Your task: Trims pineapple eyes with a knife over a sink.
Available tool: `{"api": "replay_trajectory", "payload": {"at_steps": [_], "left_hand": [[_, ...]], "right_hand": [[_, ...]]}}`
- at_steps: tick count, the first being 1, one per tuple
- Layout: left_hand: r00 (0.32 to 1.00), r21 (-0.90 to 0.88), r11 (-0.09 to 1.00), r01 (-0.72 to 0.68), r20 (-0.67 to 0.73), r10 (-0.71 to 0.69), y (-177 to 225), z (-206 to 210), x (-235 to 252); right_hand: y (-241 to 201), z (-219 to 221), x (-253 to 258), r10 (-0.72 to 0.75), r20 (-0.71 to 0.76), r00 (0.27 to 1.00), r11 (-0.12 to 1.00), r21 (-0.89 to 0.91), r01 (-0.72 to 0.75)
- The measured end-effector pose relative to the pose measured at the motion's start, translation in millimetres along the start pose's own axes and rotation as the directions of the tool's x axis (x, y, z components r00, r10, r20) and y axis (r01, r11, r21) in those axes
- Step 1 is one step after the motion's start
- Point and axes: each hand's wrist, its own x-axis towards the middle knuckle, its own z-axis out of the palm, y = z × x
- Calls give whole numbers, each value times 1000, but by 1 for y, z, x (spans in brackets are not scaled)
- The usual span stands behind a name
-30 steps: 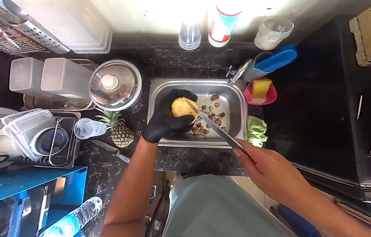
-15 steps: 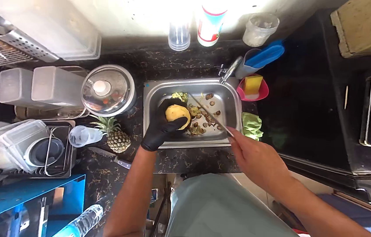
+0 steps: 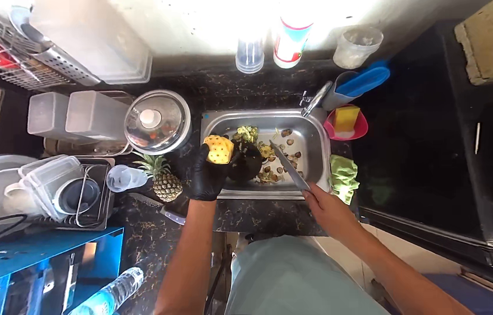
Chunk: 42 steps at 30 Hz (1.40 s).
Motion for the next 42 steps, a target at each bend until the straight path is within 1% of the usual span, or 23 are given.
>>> {"api": "replay_trajectory", "payload": {"at_steps": [1, 2, 3, 4, 5, 8, 11, 16, 20, 23, 24, 26, 28, 30, 31, 33, 35, 38, 40, 41, 42], "left_hand": [[998, 95, 995, -2, -61, 8, 0, 22, -6], [997, 118, 993, -1, -82, 11, -1, 31, -9], [999, 99, 995, -3, -42, 7, -3, 29, -10], [1000, 58, 998, 7, 29, -8, -5, 22, -10], [997, 37, 999, 11, 70, -14, -7, 22, -11], [994, 85, 995, -49, 103, 40, -12, 43, -19], [986, 89, 990, -111, 138, 98, -12, 49, -22], [972, 57, 987, -150, 192, 137, -17, 45, -25], [975, 42, 987, -154, 170, 145, -18, 50, -28], [970, 63, 983, -172, 182, 159, -29, 49, -33], [971, 71, 986, -154, 195, 137, -33, 48, -36], [981, 88, 987, -131, 158, 116, -37, 48, -37], [987, 117, 982, -150, 71, 142, -37, 51, -35], [976, 136, 966, -218, 31, 215, -33, 55, -30], [971, 149, 960, -235, 3, 237, -31, 59, -30], [960, 170, 952, -256, -71, 271, -27, 71, -33], [948, 200, 941, -272, -114, 298, -27, 80, -36], [941, 210, 935, -285, -126, 315, -29, 81, -36], [943, 250, 930, -270, -127, 308, -32, 79, -40], [940, 280, 925, -257, -149, 306, -36, 81, -43], [942, 286, 922, -261, -133, 308, -42, 79, -46]], "right_hand": [[-13, -6, -10, -64, -17, 998, 996, 69, 65], [-24, -11, -19, -118, -32, 993, 986, 117, 120], [-34, -14, -26, -162, -42, 986, 976, 143, 166], [-42, -16, -32, -201, -58, 978, 967, 147, 208], [-48, -17, -36, -233, -72, 970, 961, 138, 241], [-57, -18, -43, -284, -123, 951, 948, 112, 298], [-60, -18, -44, -315, -146, 938, 936, 114, 332], [-59, -20, -46, -326, -136, 935, 937, 86, 339], [-60, -20, -50, -335, -129, 933, 937, 57, 344], [-60, -19, -47, -334, -112, 936, 938, 56, 341], [-60, -21, -45, -325, -93, 941, 942, 62, 331], [-60, -25, -45, -314, -81, 946, 946, 54, 318], [-59, -22, -47, -339, -183, 923, 939, -2, 344], [-58, -18, -46, -378, -287, 880, 926, -96, 366], [-57, -16, -46, -395, -311, 864, 918, -140, 370], [-56, -11, -43, -413, -320, 852, 909, -205, 364], [-55, -9, -41, -418, -314, 853, 904, -243, 353], [-54, -6, -38, -418, -319, 851, 898, -284, 335], [-56, -4, -36, -408, -317, 856, 898, -309, 314], [-57, -2, -33, -400, -312, 862, 900, -312, 304], [-59, -1, -31, -393, -307, 867, 902, -313, 298]]}}
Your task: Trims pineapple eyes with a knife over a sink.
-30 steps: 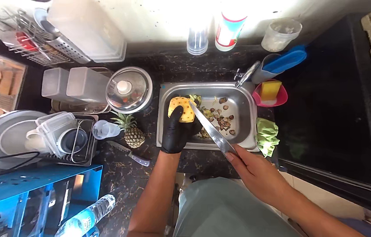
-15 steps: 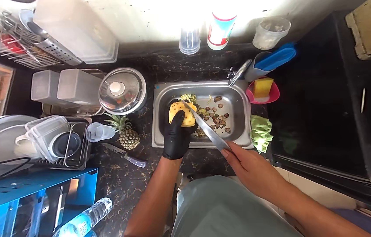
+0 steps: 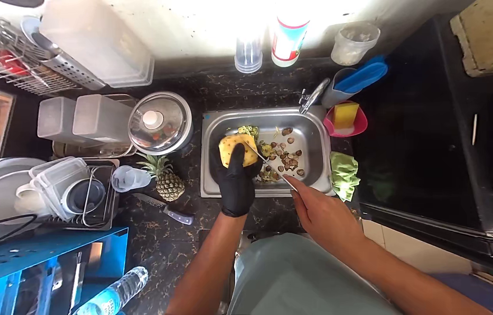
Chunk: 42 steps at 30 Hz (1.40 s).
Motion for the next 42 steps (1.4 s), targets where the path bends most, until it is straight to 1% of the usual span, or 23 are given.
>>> {"api": "replay_trajectory", "payload": {"at_steps": [2, 3, 6, 8, 9, 10, 11, 12, 13, 15, 17, 18, 20, 22, 24, 25, 29, 33, 37, 40, 42], "left_hand": [[998, -45, 999, 8, 55, -5, -11, -6, -3], [998, -74, 997, 25, 59, -21, -12, -8, 0], [993, -85, 989, 121, 17, -120, 0, -14, 16], [993, -112, 987, 118, 17, -117, 4, -23, 25], [993, -126, 986, 111, 41, -107, 6, -26, 26], [991, -152, 982, 116, 79, -105, 9, -28, 26], [986, -207, 970, 131, 128, -105, 9, -32, 25], [979, -268, 950, 162, 164, -121, 10, -34, 26], [974, -329, 923, 198, 175, -147, 11, -35, 26], [956, -414, 866, 279, 204, -210, 14, -33, 27], [942, -466, 823, 325, 239, -236, 14, -31, 26], [940, -464, 824, 325, 251, -230, 13, -30, 26], [945, -414, 859, 301, 252, -209, 10, -27, 26], [949, -412, 873, 260, 277, -152, 7, -26, 25], [931, -409, 882, 233, 356, -82, 6, -28, 26], [926, -407, 888, 215, 373, -53, 5, -28, 25], [919, -361, 919, 159, 393, -4, 5, -30, 29], [923, -319, 935, 152, 385, -18, 5, -31, 31], [923, -282, 954, 97, 384, 20, 2, -30, 27], [934, -264, 951, 163, 352, -63, 3, -29, 22], [932, -242, 954, 177, 353, -83, 2, -32, 23]], "right_hand": [[0, -1, 4, 1, 6, 1000, 1000, -9, 0], [0, -4, 4, 0, 2, 1000, 1000, -22, 0], [7, -12, -1, 30, -40, 999, 1000, 10, -30], [23, -8, -3, 73, -44, 996, 997, 30, -71], [34, -3, -3, 110, 4, 994, 994, 25, -110], [44, 2, -2, 166, 105, 980, 986, 8, -168], [52, 5, -1, 232, 233, 944, 972, -10, -236], [57, 7, -1, 266, 307, 914, 961, -11, -277], [57, 8, -2, 263, 314, 912, 958, 23, -285], [46, 3, -7, 192, 223, 956, 958, 168, -232], [28, -12, -8, 126, 202, 971, 933, 309, -186], [19, -19, -7, 96, 202, 975, 924, 345, -163], [4, -27, -8, 44, 186, 982, 920, 375, -112], [-5, -29, -11, 9, 161, 987, 919, 387, -72], [-8, -28, -13, -11, 136, 991, 922, 384, -42], [-8, -27, -13, -14, 137, 990, 927, 373, -38], [-4, -24, -13, -17, 142, 990, 943, 330, -31], [-4, -27, -15, -12, 157, 988, 946, 322, -40], [-7, -28, -14, -7, 210, 978, 929, 362, -72], [-4, -29, -11, 0, 293, 956, 912, 391, -120], [-4, -26, -10, 4, 343, 939, 904, 399, -150]]}}
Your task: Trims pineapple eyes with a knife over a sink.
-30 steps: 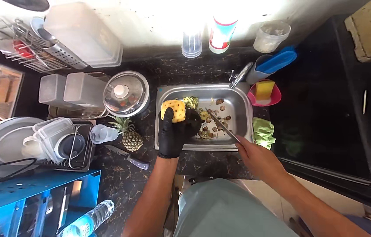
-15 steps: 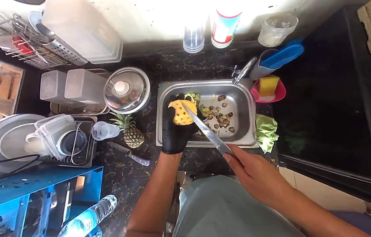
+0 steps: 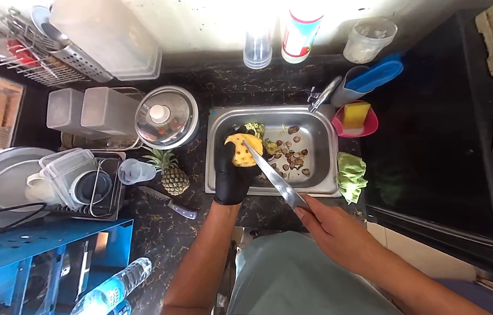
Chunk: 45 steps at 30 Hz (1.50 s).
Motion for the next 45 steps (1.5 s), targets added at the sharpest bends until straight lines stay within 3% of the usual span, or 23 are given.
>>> {"api": "replay_trajectory", "payload": {"at_steps": [4, 10, 16, 19, 25, 30, 35, 37, 39, 41, 43, 45], "left_hand": [[998, -28, 998, 49, -34, -50, -14, 1, -6], [989, 100, 989, -105, -95, 114, -3, 1, 6], [968, 66, 984, -166, -181, 176, -4, 11, 11], [960, 144, 975, -171, -200, 198, -10, 10, 8], [979, 157, 983, -97, -161, 122, -8, 4, 3], [936, 189, 979, -71, -327, 131, -13, 14, 3], [951, 141, 990, -31, -300, 73, 11, -2, 21], [950, 121, 992, 23, -312, 16, 18, 0, 22], [946, 106, 993, 50, -325, -13, 19, 1, 23], [937, 95, 995, 32, -349, 3, 17, 2, 27], [935, 128, 992, 2, -351, 44, 13, 0, 26], [949, 189, 981, -46, -300, 102, 11, -2, 28]], "right_hand": [[1, -3, 6, 27, 28, 999, 999, 43, -28], [1, 11, 7, -130, -265, 956, 973, -220, 71], [3, 17, 14, -148, -254, 956, 958, -276, 75], [2, 19, 16, -132, -253, 959, 955, -293, 54], [-3, 26, 20, -83, -227, 970, 946, -324, 5], [-9, 20, 33, -72, -256, 964, 911, -410, -41], [32, 5, 34, 57, -324, 944, 919, -353, -177], [61, 8, 39, 196, -226, 954, 890, -367, -269], [78, 7, 44, 403, -53, 914, 836, -385, -391], [76, 8, 38, 324, -71, 943, 883, -336, -329], [57, 10, 27, 92, -162, 983, 953, -273, -134], [36, 8, 22, -103, -223, 969, 952, -304, 31]]}}
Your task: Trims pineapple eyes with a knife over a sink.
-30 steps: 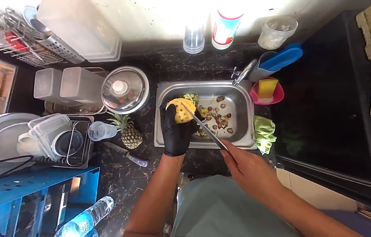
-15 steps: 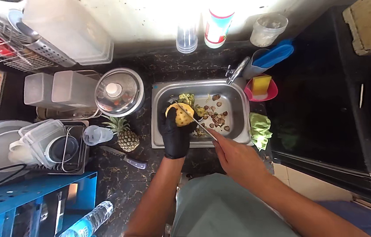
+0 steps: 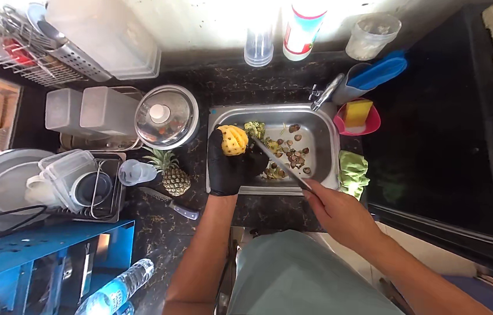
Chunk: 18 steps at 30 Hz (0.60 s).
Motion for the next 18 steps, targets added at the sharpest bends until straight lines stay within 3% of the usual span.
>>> {"api": "replay_trajectory", "payload": {"at_steps": [3, 6, 9, 12, 15, 18], "left_hand": [[992, -23, 994, -107, 63, 108, -3, -3, 7], [981, -57, 986, -157, 107, 163, 2, 0, 11], [976, -90, 982, -166, 126, 176, 10, -1, 14], [953, -64, 986, -153, 253, 164, 15, -3, 10], [900, -14, 991, -129, 417, 124, 17, -9, 3], [838, -12, 988, -156, 528, 138, 17, -9, 3]], "right_hand": [[-13, -9, 4, -61, 7, 998, 995, -77, 62], [-10, -13, 5, -12, 131, 991, 978, -206, 39], [-1, -18, -3, 18, 132, 991, 970, -243, 15], [-3, -30, -9, 0, 68, 998, 1000, 7, -1], [-19, -40, -15, -9, 114, 993, 958, 284, -24], [-32, -42, -18, -11, 124, 992, 939, 342, -32]]}}
